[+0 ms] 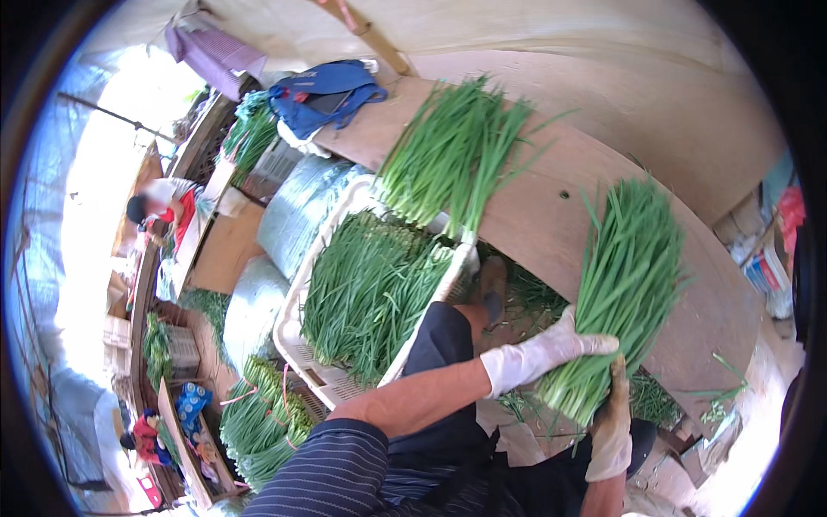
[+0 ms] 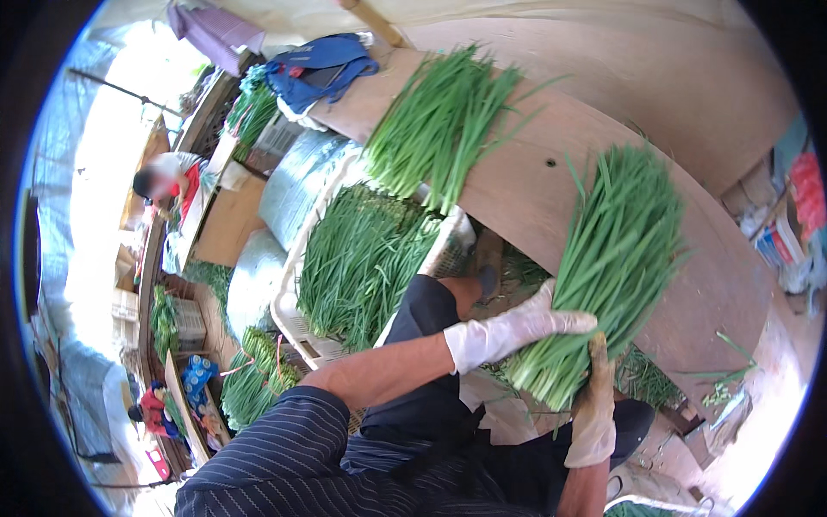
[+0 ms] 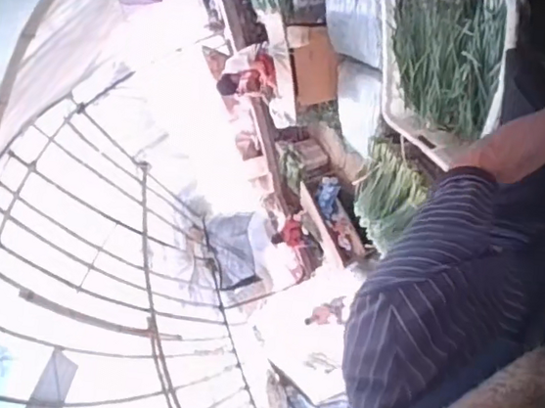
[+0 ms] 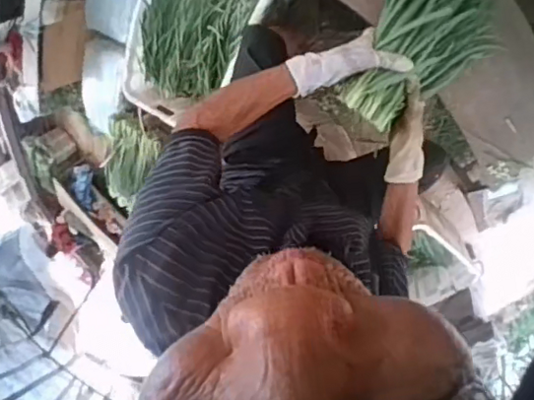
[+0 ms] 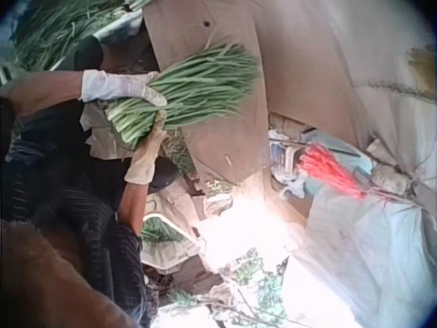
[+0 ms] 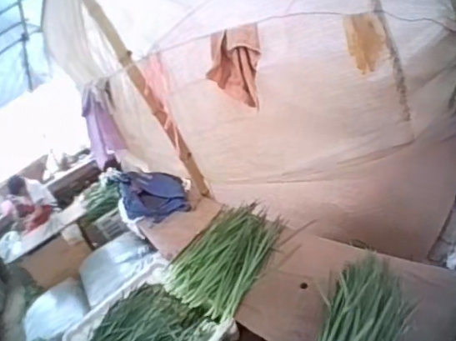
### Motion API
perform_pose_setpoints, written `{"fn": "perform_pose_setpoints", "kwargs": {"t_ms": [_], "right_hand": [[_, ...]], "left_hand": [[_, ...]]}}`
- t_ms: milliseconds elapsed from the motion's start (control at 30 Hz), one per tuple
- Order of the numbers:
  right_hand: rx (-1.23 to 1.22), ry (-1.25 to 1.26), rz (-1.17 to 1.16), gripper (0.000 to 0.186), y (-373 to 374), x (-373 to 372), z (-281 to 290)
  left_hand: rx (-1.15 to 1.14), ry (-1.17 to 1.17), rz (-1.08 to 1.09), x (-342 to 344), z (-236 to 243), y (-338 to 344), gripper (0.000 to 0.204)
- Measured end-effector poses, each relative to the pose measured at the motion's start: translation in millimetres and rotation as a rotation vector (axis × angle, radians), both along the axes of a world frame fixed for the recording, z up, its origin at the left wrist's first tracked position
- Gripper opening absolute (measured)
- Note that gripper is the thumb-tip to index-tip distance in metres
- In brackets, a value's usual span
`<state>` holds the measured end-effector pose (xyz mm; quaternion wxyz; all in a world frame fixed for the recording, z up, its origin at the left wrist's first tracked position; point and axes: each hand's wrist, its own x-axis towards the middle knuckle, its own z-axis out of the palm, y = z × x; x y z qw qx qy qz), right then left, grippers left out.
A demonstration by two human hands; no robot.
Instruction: The person gathers green leafy vegetables, aligns them into neat bundles, and secures them with rubber bands. The person places the finished bundles into a white plastic basket.
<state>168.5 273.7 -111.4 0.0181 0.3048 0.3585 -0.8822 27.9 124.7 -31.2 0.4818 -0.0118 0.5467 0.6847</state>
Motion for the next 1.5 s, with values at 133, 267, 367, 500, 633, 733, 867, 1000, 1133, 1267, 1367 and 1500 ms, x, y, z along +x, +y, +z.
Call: {"fn": "perform_pose_setpoints", "kwargs": {"t_ms": [133,267,367,500,633,733,867,1000,1133,1267,1367,1500], "right_hand": [[0.045,-0.046,0.024,0.063,-21,16,9],[0.018,-0.031,0.033,0.072,-26,13,31],[0.027,-0.062,0.010,0.078,-22,16,25],[-0.024,-0.056,0.043,0.079,-15,22,13],[-0.048,-0.042,0.026,0.076,-15,18,11],[-0.136,-0.037,-0.010,0.072,-18,12,8],[-0.174,-0.061,0.002,0.073,-14,10,1],[-0.167,-0.066,0.000,0.071,-15,6,-3],[-0.144,-0.052,0.002,0.071,-22,-3,7],[-0.151,-0.087,-0.016,0.071,-18,-2,4],[-0.176,-0.111,-0.028,0.071,-18,-1,2],[-0.167,-0.117,-0.045,0.073,-15,3,-9]], "left_hand": [[0.030,-0.067,0.088,24,-32,-23,0.100],[0.174,-0.157,0.091,23,-49,-23,0.120],[0.148,-0.100,0.097,23,-49,-21,0.126],[0.109,0.010,0.145,31,-54,-18,0.109],[0.066,0.041,0.139,32,-40,-19,0.114],[0.072,0.069,0.153,39,-49,-18,0.115],[0.107,0.081,0.146,38,-38,-21,0.113],[0.080,0.114,0.149,38,-45,-21,0.110],[-0.003,0.135,0.126,39,-47,-20,0.107],[-0.014,0.125,0.112,37,-40,-21,0.106],[-0.033,0.146,0.107,35,-32,-26,0.105],[-0.014,0.169,0.121,36,-35,-27,0.103]]}}
